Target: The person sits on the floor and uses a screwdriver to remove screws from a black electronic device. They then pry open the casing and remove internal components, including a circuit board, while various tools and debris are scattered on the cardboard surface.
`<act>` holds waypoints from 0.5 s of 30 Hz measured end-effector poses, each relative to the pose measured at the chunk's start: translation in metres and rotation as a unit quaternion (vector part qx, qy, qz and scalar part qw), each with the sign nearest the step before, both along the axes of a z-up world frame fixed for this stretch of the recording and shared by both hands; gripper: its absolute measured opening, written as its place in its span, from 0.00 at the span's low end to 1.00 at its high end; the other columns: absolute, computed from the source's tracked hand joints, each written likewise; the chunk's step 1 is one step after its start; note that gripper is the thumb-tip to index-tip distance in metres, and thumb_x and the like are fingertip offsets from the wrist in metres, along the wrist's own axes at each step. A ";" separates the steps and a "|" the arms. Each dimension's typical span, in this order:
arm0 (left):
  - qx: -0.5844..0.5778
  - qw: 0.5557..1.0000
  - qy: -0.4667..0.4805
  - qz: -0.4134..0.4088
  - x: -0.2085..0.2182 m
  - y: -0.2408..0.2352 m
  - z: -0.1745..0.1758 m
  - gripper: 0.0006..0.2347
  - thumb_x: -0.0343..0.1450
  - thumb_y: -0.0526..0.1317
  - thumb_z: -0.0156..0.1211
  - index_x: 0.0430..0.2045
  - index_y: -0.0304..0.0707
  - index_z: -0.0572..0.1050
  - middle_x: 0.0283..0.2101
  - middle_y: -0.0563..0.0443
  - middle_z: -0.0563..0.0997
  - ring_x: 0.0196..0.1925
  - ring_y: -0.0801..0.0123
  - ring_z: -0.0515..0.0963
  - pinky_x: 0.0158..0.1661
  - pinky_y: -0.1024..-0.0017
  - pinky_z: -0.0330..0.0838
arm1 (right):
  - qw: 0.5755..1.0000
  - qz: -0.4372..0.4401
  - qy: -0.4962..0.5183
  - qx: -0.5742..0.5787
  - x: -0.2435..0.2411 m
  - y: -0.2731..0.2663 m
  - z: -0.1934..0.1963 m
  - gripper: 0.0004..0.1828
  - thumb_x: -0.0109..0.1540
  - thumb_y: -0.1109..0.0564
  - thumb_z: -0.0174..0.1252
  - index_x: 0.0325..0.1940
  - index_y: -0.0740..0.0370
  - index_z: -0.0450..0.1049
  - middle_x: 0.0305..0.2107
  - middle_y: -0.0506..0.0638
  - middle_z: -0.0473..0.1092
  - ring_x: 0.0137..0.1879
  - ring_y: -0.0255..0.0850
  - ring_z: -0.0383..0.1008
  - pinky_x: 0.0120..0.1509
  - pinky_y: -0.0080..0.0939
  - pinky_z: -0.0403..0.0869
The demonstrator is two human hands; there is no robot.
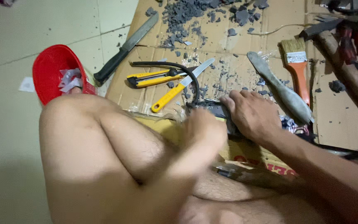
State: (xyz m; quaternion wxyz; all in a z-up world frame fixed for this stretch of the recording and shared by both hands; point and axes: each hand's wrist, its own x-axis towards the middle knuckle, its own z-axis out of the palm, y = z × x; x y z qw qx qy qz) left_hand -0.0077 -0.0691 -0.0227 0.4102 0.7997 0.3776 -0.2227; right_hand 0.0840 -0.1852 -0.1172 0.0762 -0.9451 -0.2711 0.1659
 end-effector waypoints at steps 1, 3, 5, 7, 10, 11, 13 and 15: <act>0.003 1.000 -0.003 0.000 -0.007 -0.006 -0.004 0.17 0.73 0.38 0.42 0.50 0.32 0.77 0.48 0.39 0.83 0.58 0.52 0.80 0.52 0.54 0.77 | 1.000 0.000 -0.003 0.003 0.003 0.005 -0.004 0.27 0.74 0.36 0.27 0.50 0.51 0.69 0.45 0.59 0.72 0.61 0.56 0.72 0.62 0.61 0.71; -0.002 0.998 0.008 0.065 -0.020 -0.035 -0.022 0.22 0.74 0.42 0.38 0.66 0.37 0.61 0.55 0.41 0.79 0.61 0.52 0.78 0.54 0.49 0.76 | 1.000 0.012 0.004 -0.005 0.007 -0.006 -0.018 0.30 0.72 0.34 0.24 0.52 0.50 0.67 0.50 0.59 0.71 0.65 0.59 0.69 0.64 0.64 0.69; 0.024 0.999 0.046 -0.017 -0.011 -0.009 0.013 0.21 0.72 0.41 0.41 0.59 0.33 0.68 0.53 0.39 0.81 0.60 0.48 0.78 0.56 0.47 0.74 | 1.000 -0.011 0.008 -0.002 -0.002 -0.011 -0.012 0.28 0.72 0.34 0.25 0.50 0.51 0.68 0.48 0.59 0.71 0.63 0.58 0.70 0.64 0.64 0.69; 0.071 0.993 0.061 -0.073 0.006 0.026 0.032 0.20 0.70 0.40 0.45 0.53 0.29 0.76 0.52 0.37 0.82 0.60 0.44 0.78 0.57 0.44 0.71 | 1.000 -0.009 -0.009 0.022 0.002 -0.004 -0.005 0.27 0.72 0.35 0.27 0.48 0.51 0.68 0.47 0.58 0.71 0.61 0.58 0.71 0.63 0.64 0.69; 0.140 0.978 -0.047 -0.149 0.016 0.072 0.023 0.15 0.60 0.39 0.53 0.34 0.31 0.83 0.38 0.36 0.84 0.48 0.45 0.84 0.43 0.48 0.77 | 0.999 -0.011 -0.025 0.029 -0.005 0.002 -0.010 0.25 0.72 0.37 0.32 0.48 0.53 0.70 0.48 0.61 0.73 0.62 0.62 0.71 0.63 0.66 0.70; 0.123 0.982 -0.022 -0.143 0.025 0.083 0.020 0.09 0.60 0.37 0.55 0.23 0.33 0.81 0.24 0.43 0.79 0.29 0.57 0.76 0.27 0.59 0.69 | 1.000 -0.006 -0.020 0.004 -0.004 0.005 -0.010 0.27 0.72 0.35 0.30 0.48 0.51 0.70 0.48 0.58 0.73 0.62 0.59 0.72 0.63 0.64 0.70; 0.106 0.982 -0.006 -0.158 0.046 0.090 0.017 0.07 0.60 0.35 0.57 0.12 0.35 0.80 0.11 0.50 0.74 0.09 0.69 0.69 0.11 0.71 0.61 | 0.999 -0.023 -0.021 -0.020 -0.001 0.002 -0.005 0.28 0.72 0.33 0.27 0.47 0.49 0.69 0.47 0.56 0.73 0.61 0.57 0.73 0.63 0.62 0.71; 0.040 0.986 0.031 -0.161 0.055 0.089 0.011 0.06 0.61 0.31 0.56 0.12 0.29 0.77 0.10 0.49 0.69 0.09 0.73 0.58 0.10 0.73 0.51 | 1.000 -0.025 -0.008 -0.018 -0.005 0.000 -0.003 0.28 0.72 0.33 0.26 0.49 0.48 0.68 0.48 0.54 0.72 0.63 0.54 0.71 0.65 0.59 0.70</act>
